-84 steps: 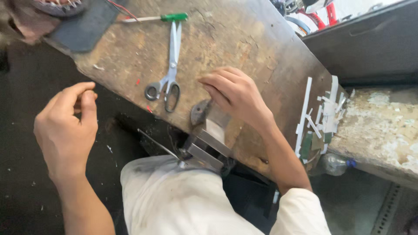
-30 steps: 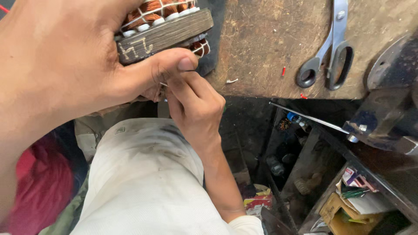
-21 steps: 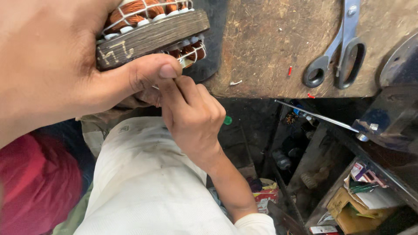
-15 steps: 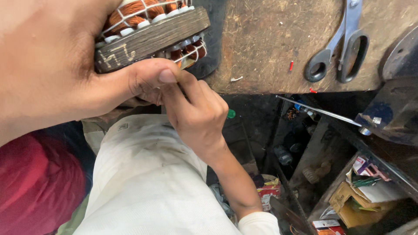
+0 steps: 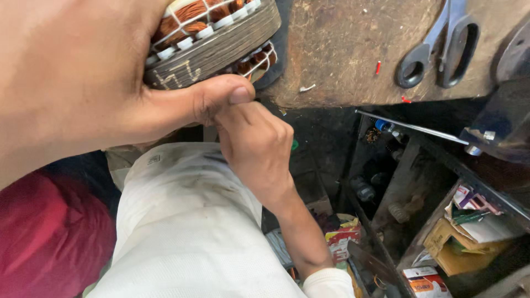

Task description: The person secures copper windings on a motor stator using white thread, then cuts the thread and wires with scissors. They retrieve a hammer from a drawer and tap the stator to seat the windings, repeating the process on a second stator.

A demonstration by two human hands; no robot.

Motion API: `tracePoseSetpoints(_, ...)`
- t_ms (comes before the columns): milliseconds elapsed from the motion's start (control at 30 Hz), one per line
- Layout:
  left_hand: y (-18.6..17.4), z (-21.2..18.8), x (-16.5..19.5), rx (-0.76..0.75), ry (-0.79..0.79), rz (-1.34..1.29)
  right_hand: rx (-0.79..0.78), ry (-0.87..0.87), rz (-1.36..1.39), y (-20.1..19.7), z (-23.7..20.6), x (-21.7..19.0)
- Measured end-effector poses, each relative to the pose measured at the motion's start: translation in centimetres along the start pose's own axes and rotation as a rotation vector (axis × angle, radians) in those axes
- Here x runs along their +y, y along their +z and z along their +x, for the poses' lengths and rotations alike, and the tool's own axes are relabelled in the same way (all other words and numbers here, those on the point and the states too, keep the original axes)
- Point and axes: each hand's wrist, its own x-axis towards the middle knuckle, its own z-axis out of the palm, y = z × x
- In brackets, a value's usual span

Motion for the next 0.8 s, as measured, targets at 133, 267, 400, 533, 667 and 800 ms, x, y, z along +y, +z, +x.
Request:
tracePoseSetpoints(133,0.1,0.6,0.2,-0.019,-0.053,-0.258,0.100,0.007,0.116,-1.5,-0.5,-0.4)
tracePoseSetpoints(267,0.6,0.6,0.3,-0.187,-0.226,-0.380,0.178,0.118,0.204,-0.2,-0.9,-0.2)
tracePoseSetpoints(400,0.7,1.0,-0.1,-0.174,-0.114,-0.119,0.167,0.026,0.160,1.8,-1.1,0.9)
tracePoseSetpoints(533,0.8,1.2,-0.2,-0.087,-0.019,-0.156,0.161,0.040,0.138,2.3,-1.3,1.4)
tracePoseSetpoints(667,1.0,0.6,-0.2,-0.084,-0.113,-0.320,0.125,0.024,0.092,1.9,-1.2,1.3)
tracePoseSetpoints(800,1.2,0.3,-0.2,-0.027,-0.047,-0.295,0.104,-0.001,-0.010,1.6,-1.1,1.3)
